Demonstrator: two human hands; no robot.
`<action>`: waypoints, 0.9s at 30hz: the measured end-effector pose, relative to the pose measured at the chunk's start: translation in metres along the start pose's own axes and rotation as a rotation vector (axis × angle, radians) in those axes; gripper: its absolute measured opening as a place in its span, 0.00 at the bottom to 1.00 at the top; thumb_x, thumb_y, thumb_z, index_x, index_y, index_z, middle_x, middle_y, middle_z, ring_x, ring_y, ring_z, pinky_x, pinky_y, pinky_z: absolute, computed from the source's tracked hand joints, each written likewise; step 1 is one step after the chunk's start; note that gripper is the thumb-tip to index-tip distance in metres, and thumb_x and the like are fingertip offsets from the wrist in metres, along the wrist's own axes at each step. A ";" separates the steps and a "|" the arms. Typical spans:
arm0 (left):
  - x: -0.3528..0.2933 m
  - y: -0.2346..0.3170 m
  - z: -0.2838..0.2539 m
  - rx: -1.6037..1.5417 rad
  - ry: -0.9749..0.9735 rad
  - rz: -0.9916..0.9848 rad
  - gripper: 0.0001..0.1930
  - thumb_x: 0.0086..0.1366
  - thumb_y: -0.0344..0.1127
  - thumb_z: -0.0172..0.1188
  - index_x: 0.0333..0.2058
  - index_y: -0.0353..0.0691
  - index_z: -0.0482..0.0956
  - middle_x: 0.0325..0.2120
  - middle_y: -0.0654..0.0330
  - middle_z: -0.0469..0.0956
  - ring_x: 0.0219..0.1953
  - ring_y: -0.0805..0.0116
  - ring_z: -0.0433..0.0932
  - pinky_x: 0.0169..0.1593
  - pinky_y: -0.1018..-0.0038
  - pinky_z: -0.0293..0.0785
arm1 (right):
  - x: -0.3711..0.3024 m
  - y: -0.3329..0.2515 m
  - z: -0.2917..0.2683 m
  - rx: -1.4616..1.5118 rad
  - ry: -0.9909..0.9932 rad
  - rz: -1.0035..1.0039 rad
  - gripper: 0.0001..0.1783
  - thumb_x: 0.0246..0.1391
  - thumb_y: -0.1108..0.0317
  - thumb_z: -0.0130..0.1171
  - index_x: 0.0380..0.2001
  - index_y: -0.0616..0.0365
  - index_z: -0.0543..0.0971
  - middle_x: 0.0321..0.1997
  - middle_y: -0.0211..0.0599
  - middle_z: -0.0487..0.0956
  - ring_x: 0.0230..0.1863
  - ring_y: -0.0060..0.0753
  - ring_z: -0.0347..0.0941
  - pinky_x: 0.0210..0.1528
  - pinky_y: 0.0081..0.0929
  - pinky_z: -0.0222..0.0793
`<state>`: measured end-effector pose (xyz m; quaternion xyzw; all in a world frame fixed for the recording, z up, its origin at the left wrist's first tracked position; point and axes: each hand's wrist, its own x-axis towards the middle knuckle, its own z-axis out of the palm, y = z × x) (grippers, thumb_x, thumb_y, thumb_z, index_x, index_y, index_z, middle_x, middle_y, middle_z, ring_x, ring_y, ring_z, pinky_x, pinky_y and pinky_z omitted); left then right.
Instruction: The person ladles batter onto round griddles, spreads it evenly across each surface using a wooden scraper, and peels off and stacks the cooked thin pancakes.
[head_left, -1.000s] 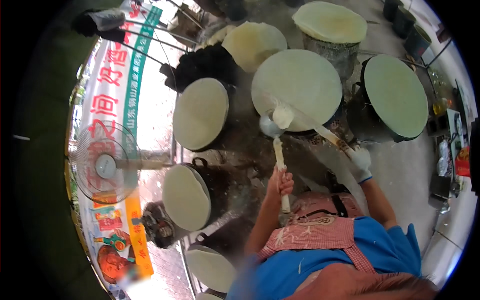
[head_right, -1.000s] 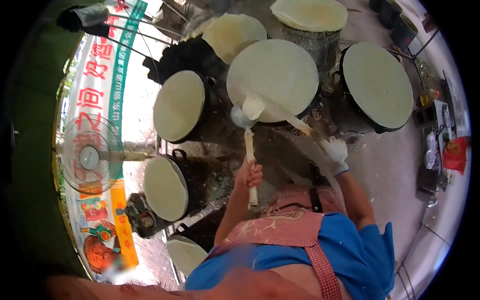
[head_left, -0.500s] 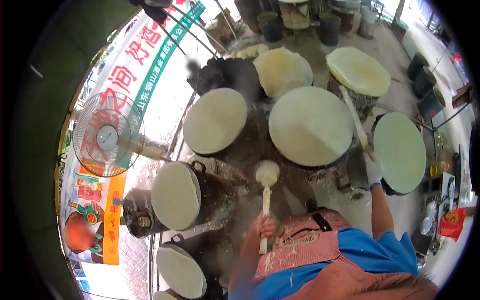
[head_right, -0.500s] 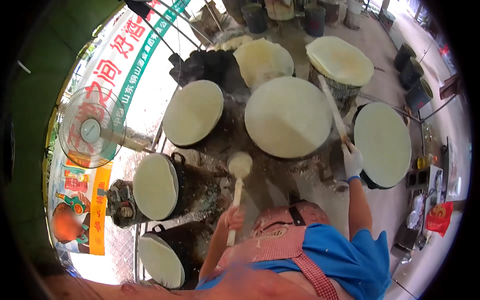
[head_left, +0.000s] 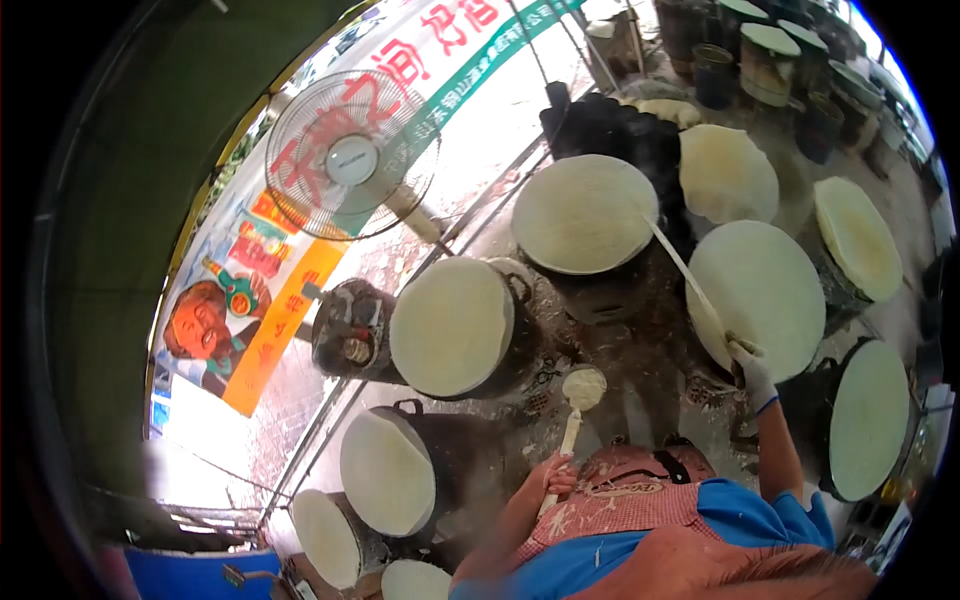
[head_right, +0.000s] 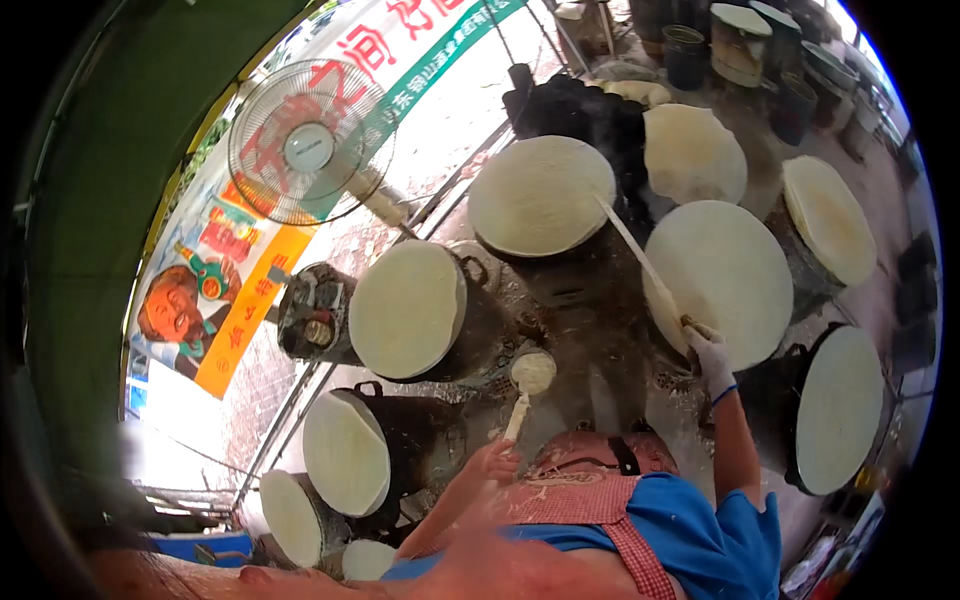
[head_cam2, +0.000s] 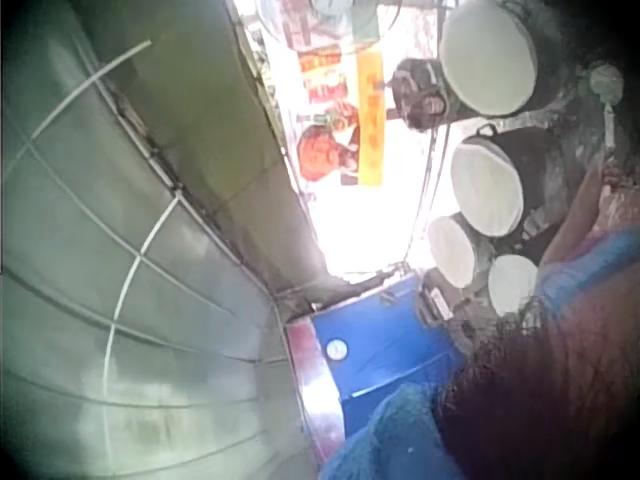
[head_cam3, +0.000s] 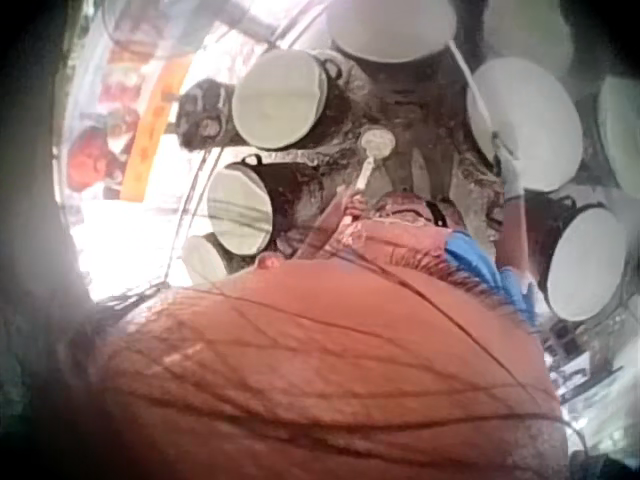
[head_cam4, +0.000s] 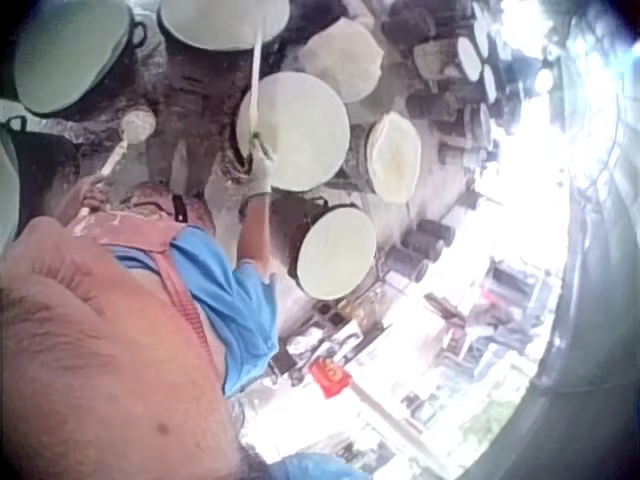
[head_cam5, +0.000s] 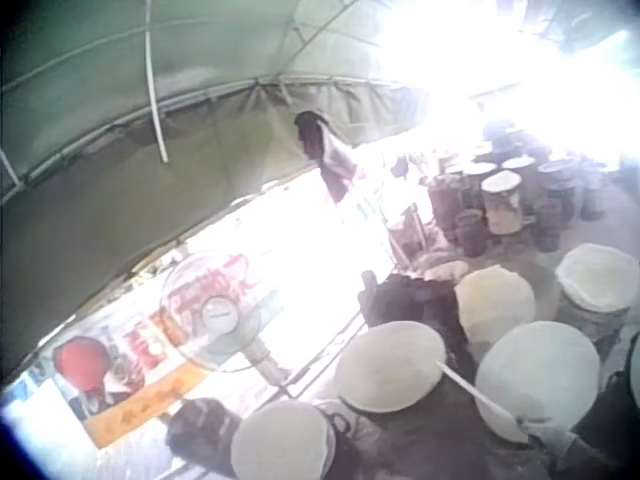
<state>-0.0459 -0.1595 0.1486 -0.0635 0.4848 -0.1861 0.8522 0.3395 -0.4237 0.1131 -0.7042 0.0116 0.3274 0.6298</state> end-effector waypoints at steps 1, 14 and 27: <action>-0.002 0.003 -0.005 -0.020 -0.009 0.011 0.25 0.72 0.54 0.44 0.21 0.41 0.58 0.08 0.68 0.52 0.07 0.77 0.50 0.09 0.80 0.50 | 0.006 0.005 0.015 -0.075 -0.013 -0.102 0.23 0.56 0.61 0.60 0.52 0.62 0.77 0.23 0.30 0.78 0.19 0.18 0.70 0.20 0.17 0.63; 0.015 -0.074 -0.060 -0.195 -0.188 0.611 0.09 0.71 0.46 0.50 0.42 0.50 0.66 0.18 0.70 0.58 0.13 0.84 0.53 0.12 0.86 0.47 | 0.059 -0.025 0.196 -0.896 -0.498 -0.666 0.23 0.49 0.60 0.65 0.44 0.66 0.78 0.29 0.42 0.80 0.29 0.34 0.76 0.36 0.31 0.70; 0.046 -0.253 -0.179 -0.861 -0.460 0.972 0.07 0.66 0.36 0.57 0.38 0.48 0.66 0.16 0.68 0.62 0.11 0.82 0.58 0.11 0.84 0.54 | -0.087 0.060 0.403 -1.173 -1.026 -1.059 0.21 0.47 0.50 0.64 0.36 0.55 0.77 0.29 0.49 0.81 0.34 0.55 0.78 0.36 0.47 0.71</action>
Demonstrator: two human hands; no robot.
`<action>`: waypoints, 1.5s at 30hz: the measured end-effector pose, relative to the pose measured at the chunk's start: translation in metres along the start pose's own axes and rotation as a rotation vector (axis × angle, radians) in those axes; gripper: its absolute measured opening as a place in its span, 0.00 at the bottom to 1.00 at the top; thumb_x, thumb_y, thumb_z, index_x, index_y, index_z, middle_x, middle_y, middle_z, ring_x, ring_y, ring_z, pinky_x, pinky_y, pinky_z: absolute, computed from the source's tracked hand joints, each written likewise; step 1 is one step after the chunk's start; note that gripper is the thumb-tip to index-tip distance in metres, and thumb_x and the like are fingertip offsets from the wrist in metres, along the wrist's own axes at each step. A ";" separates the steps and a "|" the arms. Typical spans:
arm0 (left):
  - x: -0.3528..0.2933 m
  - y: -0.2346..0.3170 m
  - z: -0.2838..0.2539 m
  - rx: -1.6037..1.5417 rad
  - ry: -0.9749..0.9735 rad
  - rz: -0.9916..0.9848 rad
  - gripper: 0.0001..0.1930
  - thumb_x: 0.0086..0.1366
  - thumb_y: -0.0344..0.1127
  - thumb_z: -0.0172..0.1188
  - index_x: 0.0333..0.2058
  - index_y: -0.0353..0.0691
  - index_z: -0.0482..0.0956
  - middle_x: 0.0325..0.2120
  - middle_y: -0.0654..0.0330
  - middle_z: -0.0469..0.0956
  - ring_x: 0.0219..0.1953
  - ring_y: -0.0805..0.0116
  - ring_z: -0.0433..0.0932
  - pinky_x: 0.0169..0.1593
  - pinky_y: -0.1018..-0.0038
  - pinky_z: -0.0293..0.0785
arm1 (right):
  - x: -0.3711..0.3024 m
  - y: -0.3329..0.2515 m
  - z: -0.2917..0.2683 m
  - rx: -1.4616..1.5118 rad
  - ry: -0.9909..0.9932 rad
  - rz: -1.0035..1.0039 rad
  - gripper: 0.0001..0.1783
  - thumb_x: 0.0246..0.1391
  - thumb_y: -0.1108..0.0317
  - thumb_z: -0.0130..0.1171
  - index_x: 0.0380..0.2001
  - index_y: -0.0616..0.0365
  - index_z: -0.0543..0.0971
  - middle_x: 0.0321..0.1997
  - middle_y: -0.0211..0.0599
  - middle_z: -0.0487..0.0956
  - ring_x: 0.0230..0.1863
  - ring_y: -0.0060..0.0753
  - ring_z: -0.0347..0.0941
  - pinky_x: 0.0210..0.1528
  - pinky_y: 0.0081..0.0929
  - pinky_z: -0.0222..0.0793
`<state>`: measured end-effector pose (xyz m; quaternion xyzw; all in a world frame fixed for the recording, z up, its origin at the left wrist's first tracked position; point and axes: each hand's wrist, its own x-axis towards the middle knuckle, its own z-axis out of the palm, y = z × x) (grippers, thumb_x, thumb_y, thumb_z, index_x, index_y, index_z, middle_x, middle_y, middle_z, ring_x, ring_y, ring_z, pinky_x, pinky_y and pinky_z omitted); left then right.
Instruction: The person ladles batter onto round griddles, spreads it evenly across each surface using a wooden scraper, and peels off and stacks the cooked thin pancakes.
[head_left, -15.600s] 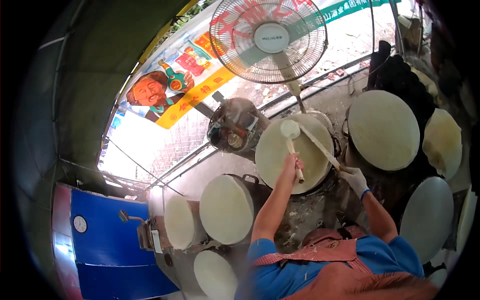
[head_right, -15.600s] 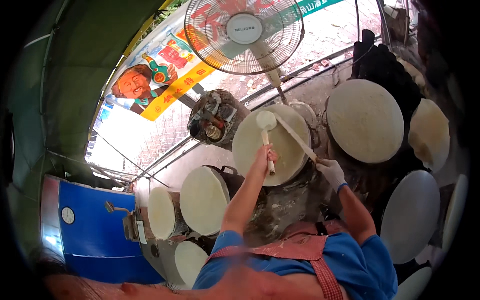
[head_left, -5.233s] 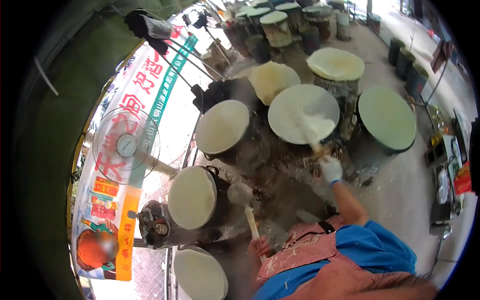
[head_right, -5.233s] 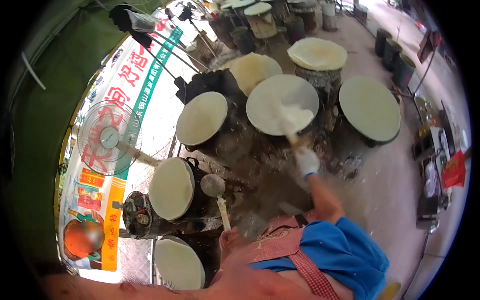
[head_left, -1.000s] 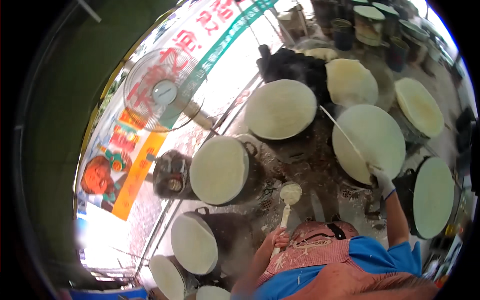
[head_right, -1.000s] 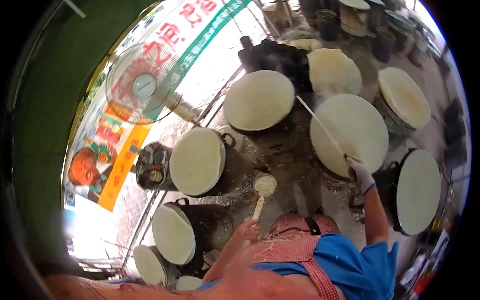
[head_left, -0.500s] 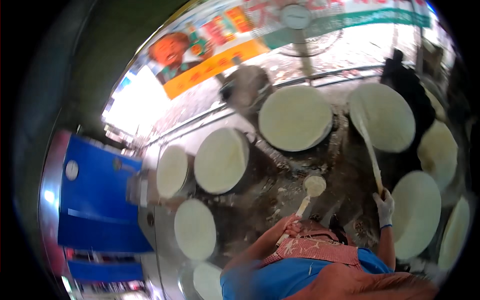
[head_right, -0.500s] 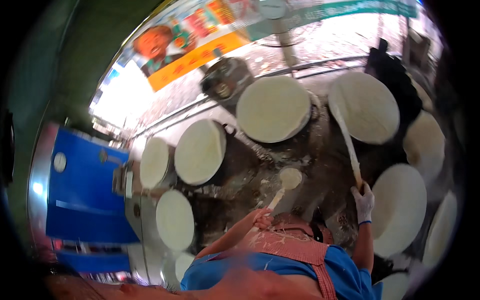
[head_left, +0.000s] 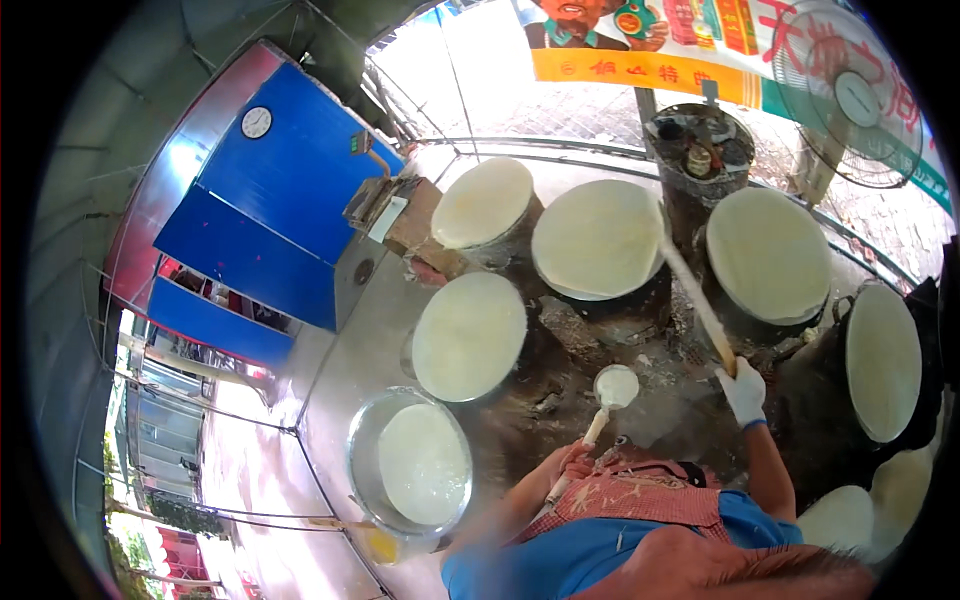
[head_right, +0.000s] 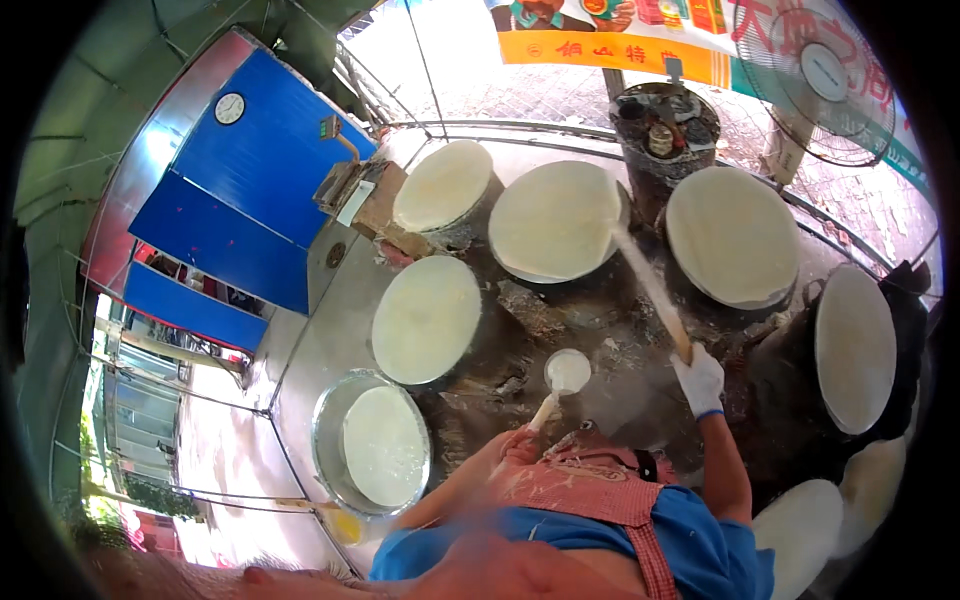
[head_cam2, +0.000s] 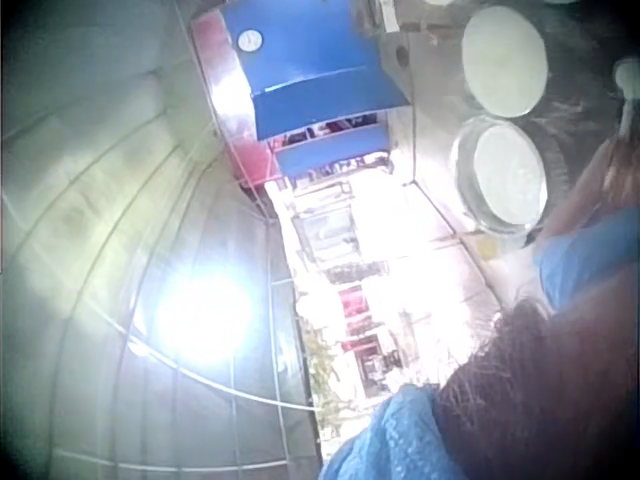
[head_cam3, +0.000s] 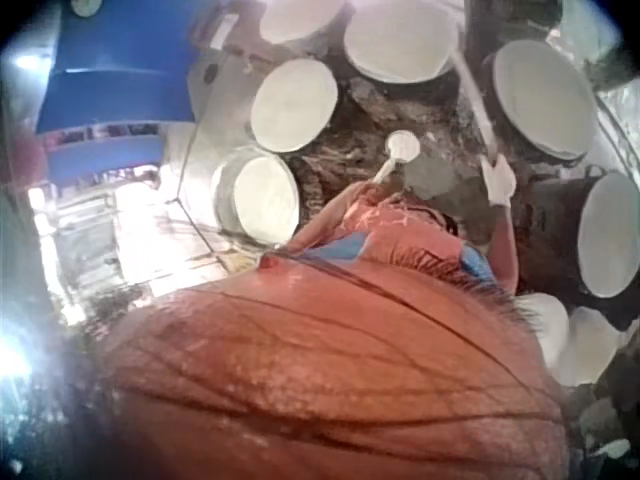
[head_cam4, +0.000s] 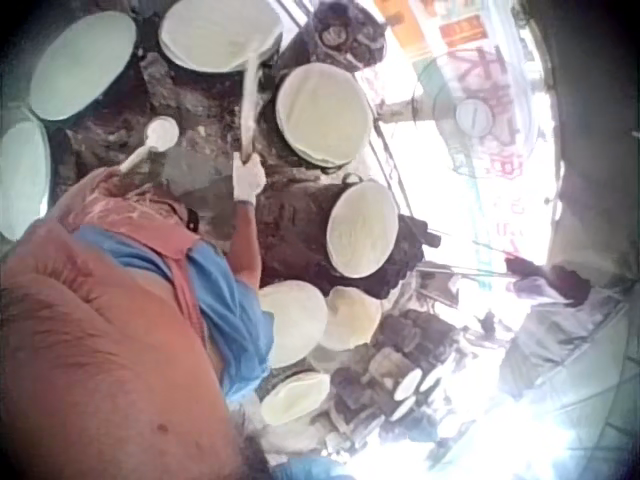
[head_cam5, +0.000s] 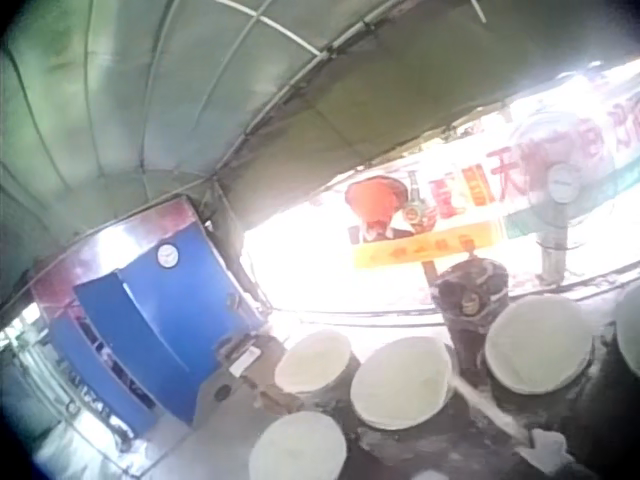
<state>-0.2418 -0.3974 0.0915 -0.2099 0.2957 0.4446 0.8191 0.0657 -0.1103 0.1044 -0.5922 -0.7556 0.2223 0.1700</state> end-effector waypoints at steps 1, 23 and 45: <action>-0.010 0.004 -0.008 -0.070 0.014 -0.046 0.08 0.66 0.38 0.57 0.37 0.47 0.67 0.16 0.68 0.62 0.11 0.82 0.58 0.11 0.84 0.54 | 0.007 -0.023 0.011 -0.030 0.022 -0.069 0.19 0.47 0.50 0.64 0.34 0.54 0.77 0.28 0.48 0.80 0.33 0.55 0.77 0.35 0.48 0.71; -0.104 0.044 -0.054 -0.420 0.103 0.194 0.17 0.69 0.41 0.54 0.24 0.42 0.62 0.13 0.68 0.58 0.10 0.79 0.55 0.12 0.82 0.53 | 0.495 -0.380 -0.028 -0.312 0.089 -0.723 0.15 0.46 0.65 0.51 0.36 0.60 0.78 0.41 0.57 0.78 0.46 0.58 0.74 0.49 0.47 0.69; -0.036 0.022 0.014 -0.842 -0.092 0.683 0.12 0.70 0.41 0.50 0.27 0.45 0.64 0.13 0.67 0.59 0.10 0.79 0.57 0.11 0.80 0.54 | 0.571 -0.690 -0.004 0.206 -0.174 -0.733 0.11 0.46 0.70 0.52 0.25 0.71 0.74 0.18 0.53 0.75 0.15 0.41 0.73 0.17 0.37 0.67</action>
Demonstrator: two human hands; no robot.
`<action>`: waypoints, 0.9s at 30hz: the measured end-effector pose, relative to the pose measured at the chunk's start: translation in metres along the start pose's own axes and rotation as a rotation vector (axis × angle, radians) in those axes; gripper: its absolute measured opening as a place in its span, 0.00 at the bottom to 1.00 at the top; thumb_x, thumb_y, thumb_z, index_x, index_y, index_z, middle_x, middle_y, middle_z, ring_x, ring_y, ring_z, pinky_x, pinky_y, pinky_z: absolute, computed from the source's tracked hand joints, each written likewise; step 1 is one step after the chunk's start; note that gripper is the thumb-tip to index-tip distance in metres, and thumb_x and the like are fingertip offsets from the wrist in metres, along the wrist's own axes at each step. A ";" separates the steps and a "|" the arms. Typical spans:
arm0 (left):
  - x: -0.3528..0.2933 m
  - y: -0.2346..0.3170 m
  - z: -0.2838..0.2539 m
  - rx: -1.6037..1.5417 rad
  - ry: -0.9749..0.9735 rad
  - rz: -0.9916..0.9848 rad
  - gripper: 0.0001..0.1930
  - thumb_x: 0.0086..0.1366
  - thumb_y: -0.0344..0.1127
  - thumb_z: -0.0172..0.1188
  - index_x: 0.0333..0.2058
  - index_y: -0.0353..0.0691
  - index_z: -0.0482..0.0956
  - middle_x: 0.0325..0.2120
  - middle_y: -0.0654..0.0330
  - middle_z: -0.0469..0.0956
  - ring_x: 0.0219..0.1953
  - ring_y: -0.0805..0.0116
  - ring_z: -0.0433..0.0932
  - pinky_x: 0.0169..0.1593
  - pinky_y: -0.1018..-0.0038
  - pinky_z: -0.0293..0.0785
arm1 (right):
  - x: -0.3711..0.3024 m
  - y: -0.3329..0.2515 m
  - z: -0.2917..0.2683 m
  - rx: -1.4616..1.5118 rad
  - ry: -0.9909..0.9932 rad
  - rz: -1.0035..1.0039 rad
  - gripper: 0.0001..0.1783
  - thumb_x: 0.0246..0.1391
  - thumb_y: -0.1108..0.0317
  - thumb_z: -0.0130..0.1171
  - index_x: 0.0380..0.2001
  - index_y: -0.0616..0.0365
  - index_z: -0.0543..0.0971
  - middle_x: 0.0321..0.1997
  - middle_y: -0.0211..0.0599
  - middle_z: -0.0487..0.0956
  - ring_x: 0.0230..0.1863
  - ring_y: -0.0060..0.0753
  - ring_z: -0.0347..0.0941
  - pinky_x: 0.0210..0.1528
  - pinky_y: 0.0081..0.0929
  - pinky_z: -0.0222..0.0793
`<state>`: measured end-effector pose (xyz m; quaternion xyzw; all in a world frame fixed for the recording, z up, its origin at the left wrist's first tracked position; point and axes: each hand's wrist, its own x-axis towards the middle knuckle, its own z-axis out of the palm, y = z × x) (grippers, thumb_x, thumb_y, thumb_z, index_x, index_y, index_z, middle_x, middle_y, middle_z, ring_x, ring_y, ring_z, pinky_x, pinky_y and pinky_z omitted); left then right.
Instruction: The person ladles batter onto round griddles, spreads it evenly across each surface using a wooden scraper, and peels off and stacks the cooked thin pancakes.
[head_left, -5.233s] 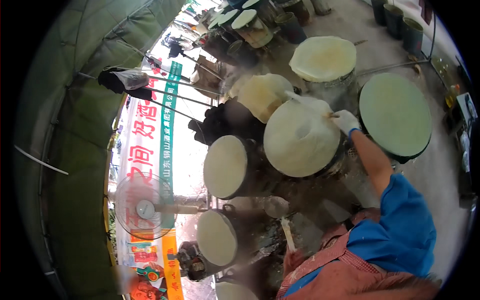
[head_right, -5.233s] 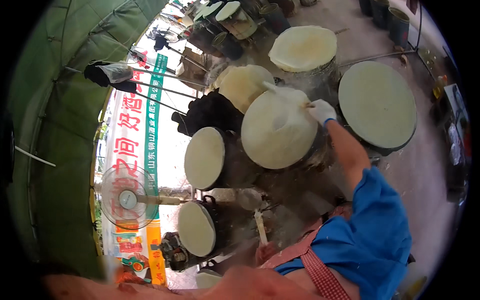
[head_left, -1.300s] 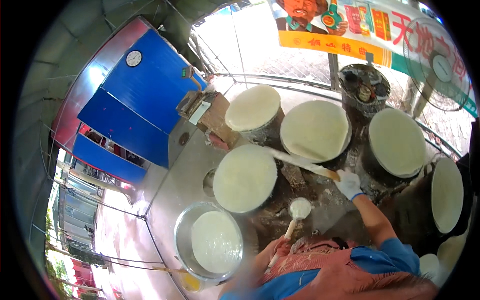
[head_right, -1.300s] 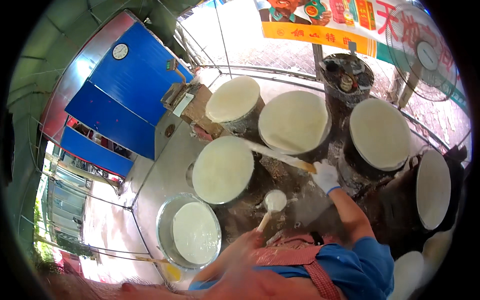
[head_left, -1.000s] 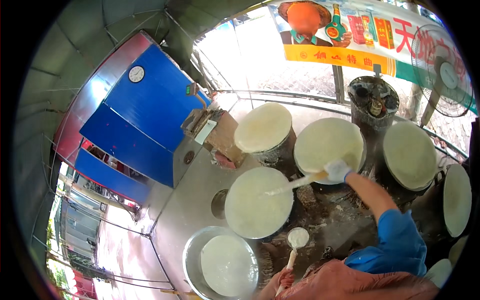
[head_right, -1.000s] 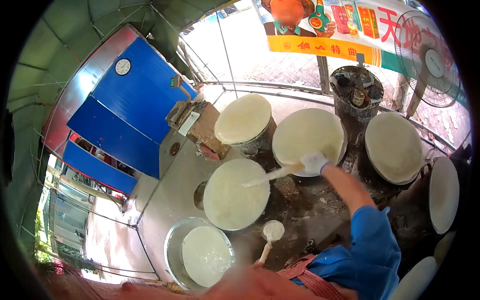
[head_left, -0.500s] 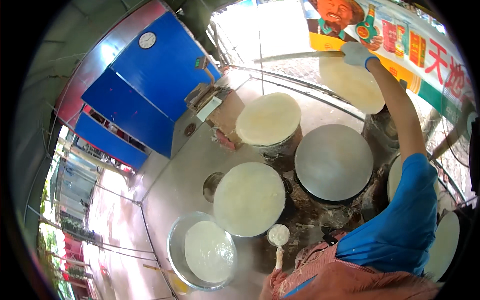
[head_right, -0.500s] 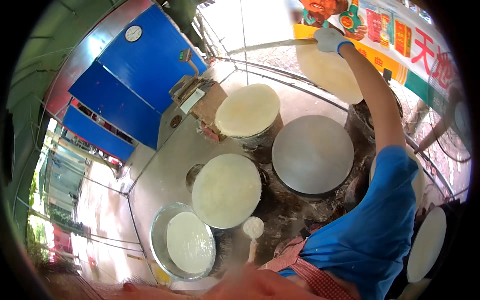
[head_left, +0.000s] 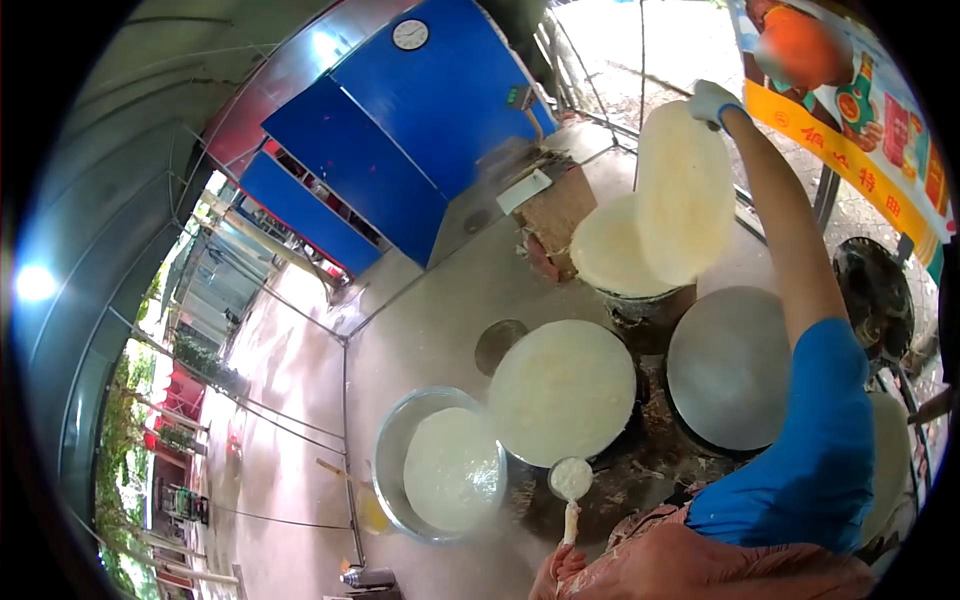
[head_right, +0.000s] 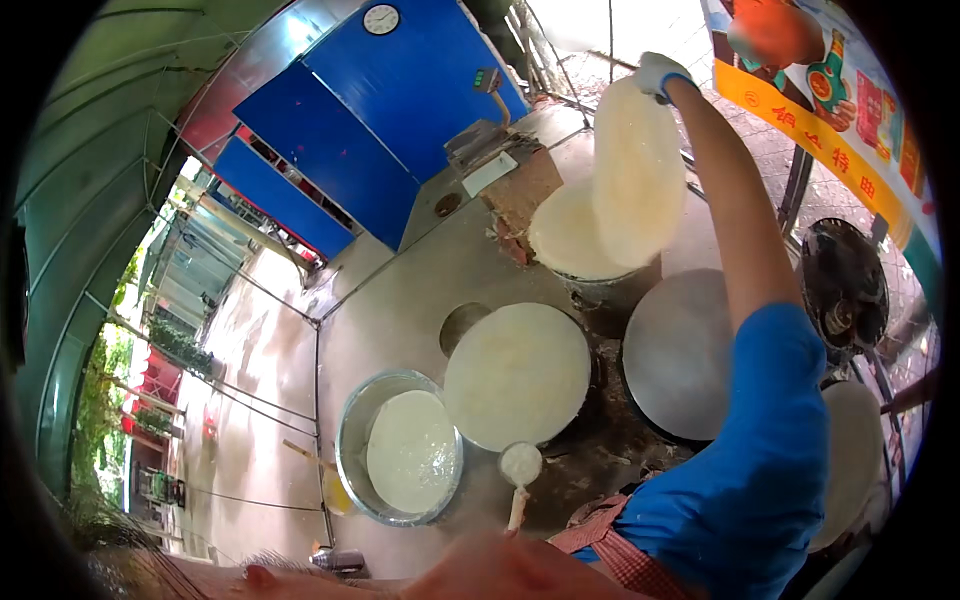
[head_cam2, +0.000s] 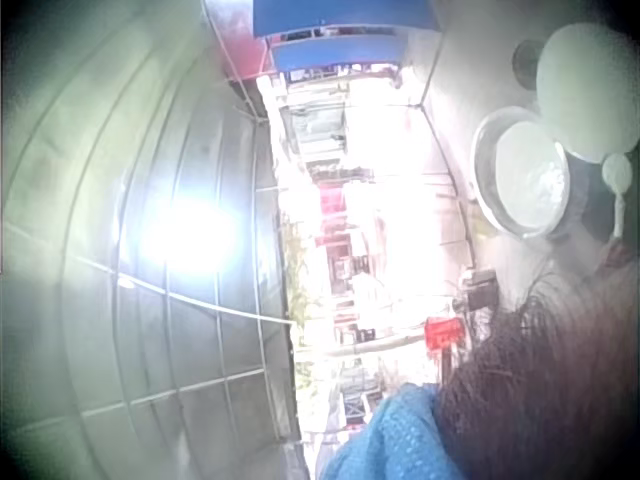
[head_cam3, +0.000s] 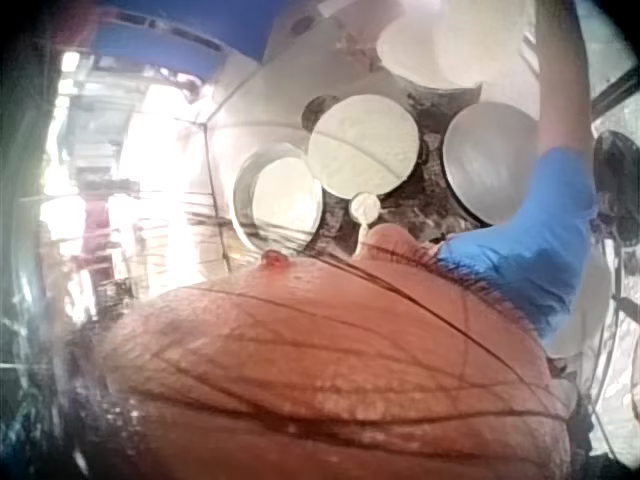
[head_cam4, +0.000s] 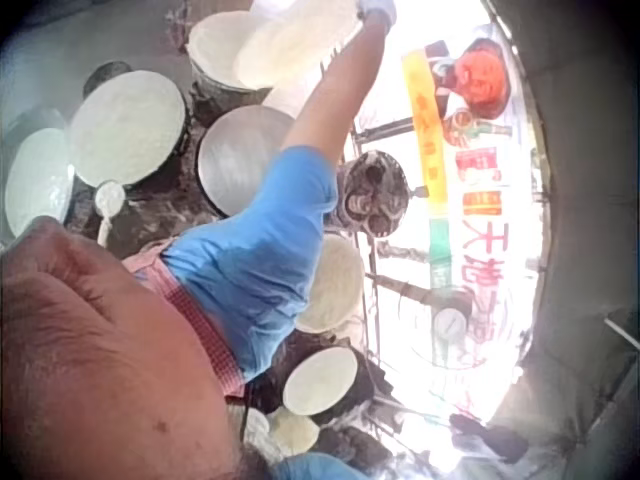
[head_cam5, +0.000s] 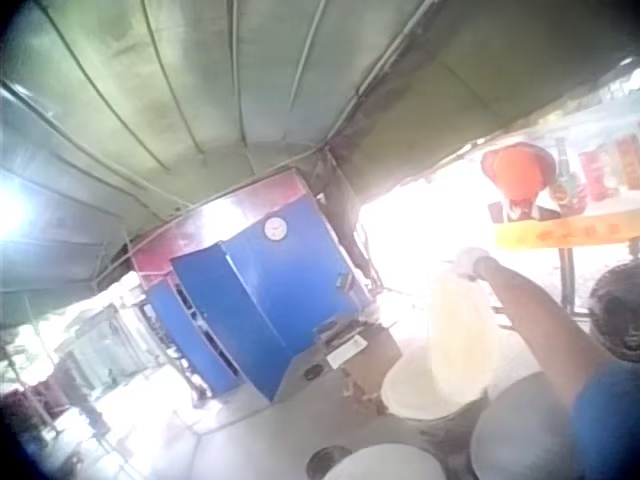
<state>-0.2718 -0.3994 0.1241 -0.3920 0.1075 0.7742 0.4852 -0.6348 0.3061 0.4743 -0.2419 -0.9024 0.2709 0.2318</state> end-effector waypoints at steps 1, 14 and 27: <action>0.001 0.000 0.002 -0.011 -0.019 0.008 0.12 0.70 0.41 0.50 0.28 0.45 0.64 0.13 0.67 0.59 0.10 0.79 0.57 0.11 0.80 0.54 | 0.017 0.028 0.006 0.164 0.011 0.059 0.11 0.44 0.71 0.53 0.20 0.72 0.73 0.12 0.49 0.71 0.10 0.39 0.70 0.13 0.36 0.62; -0.004 -0.017 -0.004 -0.338 -0.455 0.032 0.11 0.71 0.42 0.49 0.29 0.45 0.65 0.13 0.66 0.60 0.10 0.79 0.58 0.11 0.80 0.54 | -0.075 0.293 0.391 0.776 0.155 0.759 0.18 0.50 0.59 0.55 0.24 0.68 0.80 0.18 0.50 0.77 0.19 0.43 0.76 0.24 0.42 0.71; -0.055 0.059 -0.086 -0.321 -0.687 0.393 0.14 0.72 0.46 0.47 0.43 0.41 0.69 0.15 0.65 0.62 0.09 0.77 0.62 0.08 0.81 0.60 | -0.214 0.071 0.391 0.333 -0.351 -0.150 0.29 0.55 0.49 0.56 0.49 0.64 0.77 0.48 0.52 0.80 0.50 0.47 0.76 0.52 0.37 0.68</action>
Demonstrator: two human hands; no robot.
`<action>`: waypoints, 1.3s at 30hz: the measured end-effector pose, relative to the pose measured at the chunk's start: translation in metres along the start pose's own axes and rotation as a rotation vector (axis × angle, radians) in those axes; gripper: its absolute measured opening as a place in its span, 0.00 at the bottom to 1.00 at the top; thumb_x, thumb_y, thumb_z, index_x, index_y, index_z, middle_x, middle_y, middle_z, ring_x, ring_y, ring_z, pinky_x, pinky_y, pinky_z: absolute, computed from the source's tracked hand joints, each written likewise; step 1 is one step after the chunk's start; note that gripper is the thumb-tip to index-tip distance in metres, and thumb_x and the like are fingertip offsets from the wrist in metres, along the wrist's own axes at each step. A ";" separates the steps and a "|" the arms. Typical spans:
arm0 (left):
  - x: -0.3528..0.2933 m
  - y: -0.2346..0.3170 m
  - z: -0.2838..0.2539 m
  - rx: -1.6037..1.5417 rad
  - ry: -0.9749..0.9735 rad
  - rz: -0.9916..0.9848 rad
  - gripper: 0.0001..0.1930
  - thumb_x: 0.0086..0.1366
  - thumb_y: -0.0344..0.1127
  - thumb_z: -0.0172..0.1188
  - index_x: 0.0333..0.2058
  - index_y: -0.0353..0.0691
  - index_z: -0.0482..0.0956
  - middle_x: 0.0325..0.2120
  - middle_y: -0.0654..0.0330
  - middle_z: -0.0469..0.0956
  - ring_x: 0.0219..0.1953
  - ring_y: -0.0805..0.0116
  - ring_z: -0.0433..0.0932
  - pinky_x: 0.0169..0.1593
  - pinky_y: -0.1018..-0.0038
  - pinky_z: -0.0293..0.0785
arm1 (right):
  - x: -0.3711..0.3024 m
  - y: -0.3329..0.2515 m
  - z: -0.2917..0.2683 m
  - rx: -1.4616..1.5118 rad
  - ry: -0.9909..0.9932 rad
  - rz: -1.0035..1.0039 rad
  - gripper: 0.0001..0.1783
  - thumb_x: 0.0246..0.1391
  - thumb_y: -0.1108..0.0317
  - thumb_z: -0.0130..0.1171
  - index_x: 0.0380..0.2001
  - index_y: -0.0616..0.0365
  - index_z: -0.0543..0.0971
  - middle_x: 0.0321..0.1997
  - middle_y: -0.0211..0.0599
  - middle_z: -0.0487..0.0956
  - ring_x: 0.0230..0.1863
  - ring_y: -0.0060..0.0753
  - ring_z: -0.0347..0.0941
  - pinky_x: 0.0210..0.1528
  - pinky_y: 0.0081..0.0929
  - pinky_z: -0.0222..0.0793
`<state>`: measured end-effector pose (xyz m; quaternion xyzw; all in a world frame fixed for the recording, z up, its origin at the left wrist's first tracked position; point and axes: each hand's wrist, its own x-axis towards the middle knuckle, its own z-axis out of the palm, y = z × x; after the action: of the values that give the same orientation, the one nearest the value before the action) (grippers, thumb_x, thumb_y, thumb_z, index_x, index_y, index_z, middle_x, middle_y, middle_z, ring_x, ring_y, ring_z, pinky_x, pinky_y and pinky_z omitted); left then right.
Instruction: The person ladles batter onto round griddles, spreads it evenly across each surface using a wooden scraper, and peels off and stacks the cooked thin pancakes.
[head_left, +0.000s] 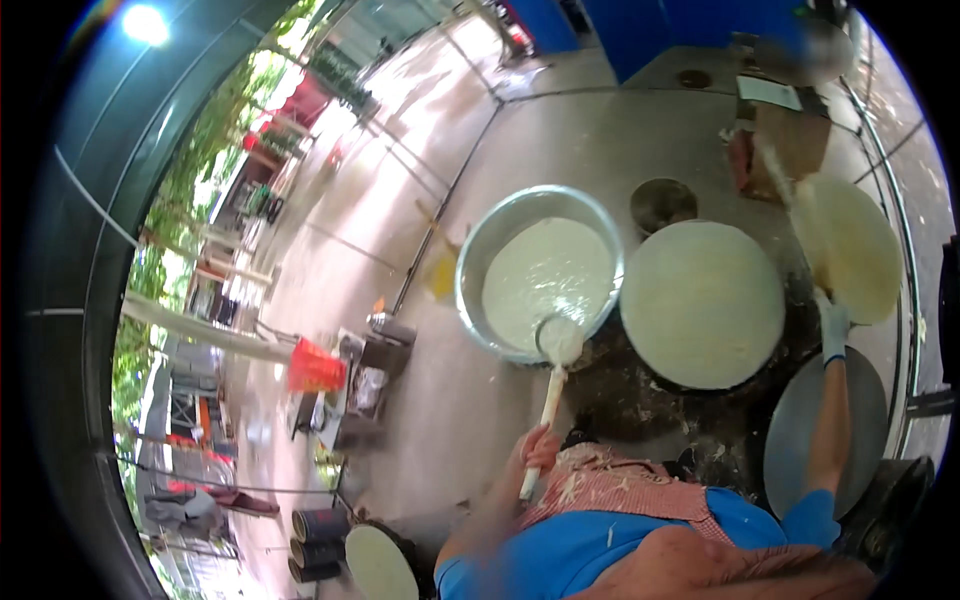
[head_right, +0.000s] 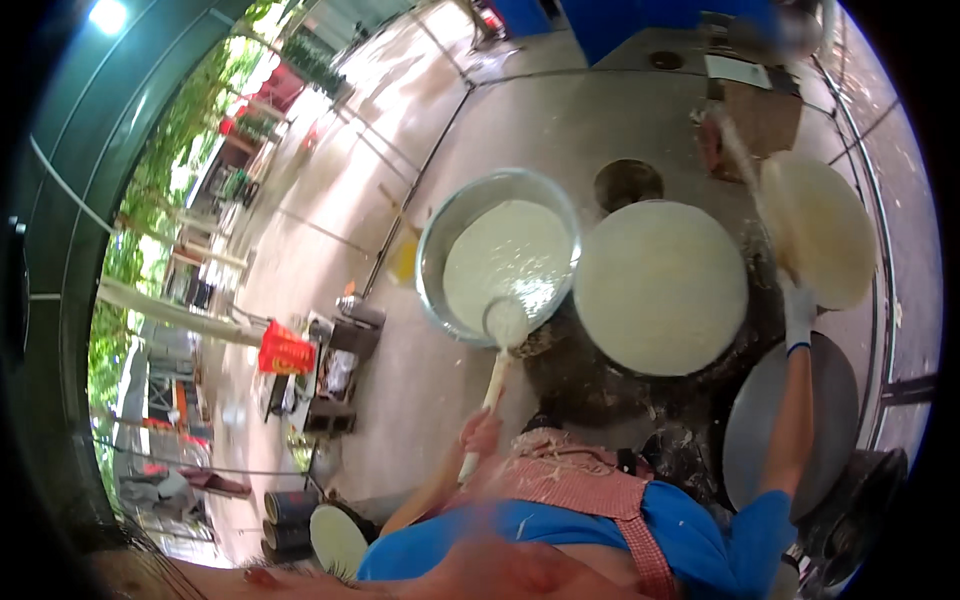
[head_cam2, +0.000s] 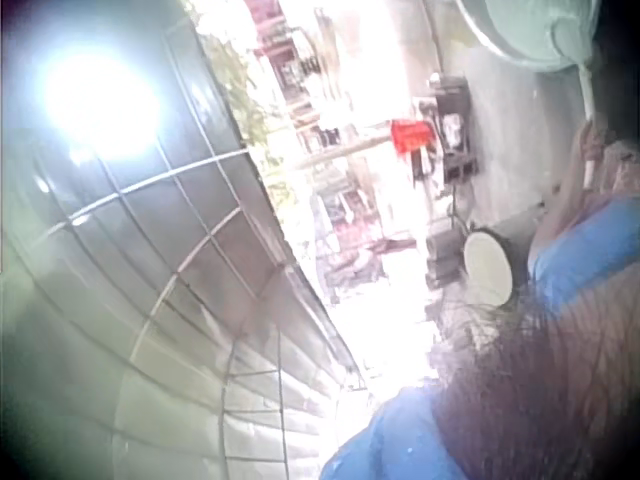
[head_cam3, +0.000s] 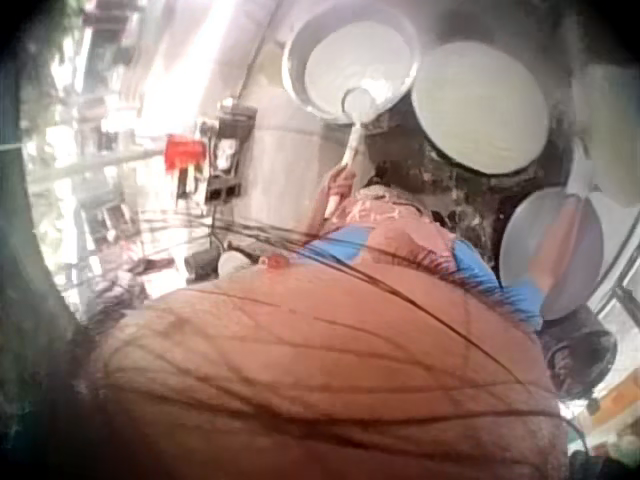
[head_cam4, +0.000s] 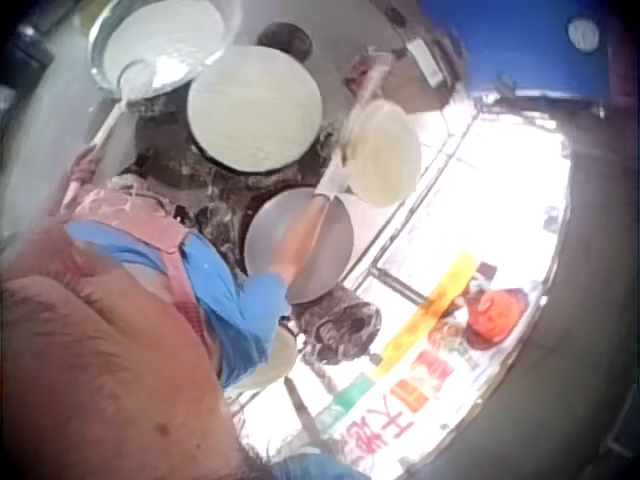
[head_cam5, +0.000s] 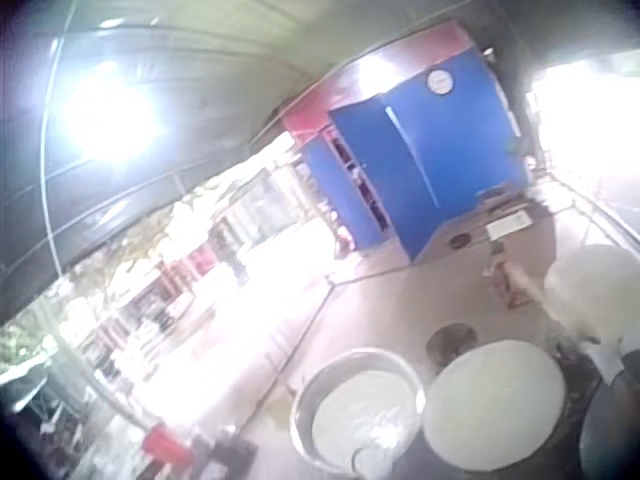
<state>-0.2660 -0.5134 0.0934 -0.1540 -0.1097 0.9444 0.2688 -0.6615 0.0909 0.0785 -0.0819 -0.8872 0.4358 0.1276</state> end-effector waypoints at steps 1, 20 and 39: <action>-0.012 0.027 -0.009 0.069 -0.087 -0.006 0.13 0.72 0.45 0.47 0.45 0.43 0.67 0.15 0.65 0.62 0.09 0.77 0.60 0.07 0.81 0.60 | -0.019 -0.047 0.030 -0.204 -0.199 -0.022 0.29 0.54 0.49 0.57 0.49 0.62 0.77 0.48 0.51 0.80 0.51 0.45 0.76 0.53 0.36 0.68; 0.008 0.370 0.043 0.409 0.889 -0.005 0.18 0.67 0.35 0.53 0.18 0.47 0.58 0.10 0.73 0.56 0.08 0.81 0.57 0.11 0.84 0.54 | -0.317 -0.355 0.351 -0.690 -0.794 -0.191 0.23 0.46 0.45 0.61 0.31 0.56 0.81 0.26 0.50 0.79 0.32 0.52 0.78 0.37 0.44 0.71; -0.140 0.320 0.428 1.629 0.211 0.580 0.08 0.65 0.37 0.55 0.27 0.48 0.68 0.13 0.72 0.57 0.10 0.80 0.56 0.11 0.82 0.48 | -0.254 -0.535 0.257 0.687 -0.274 -0.493 0.11 0.51 0.71 0.62 0.39 0.61 0.81 0.25 0.28 0.77 0.22 0.20 0.70 0.23 0.23 0.67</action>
<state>-0.4538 -0.9085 0.4301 -0.0222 0.6690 0.7410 0.0529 -0.5141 -0.4922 0.3134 0.2377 -0.6928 0.6685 0.1290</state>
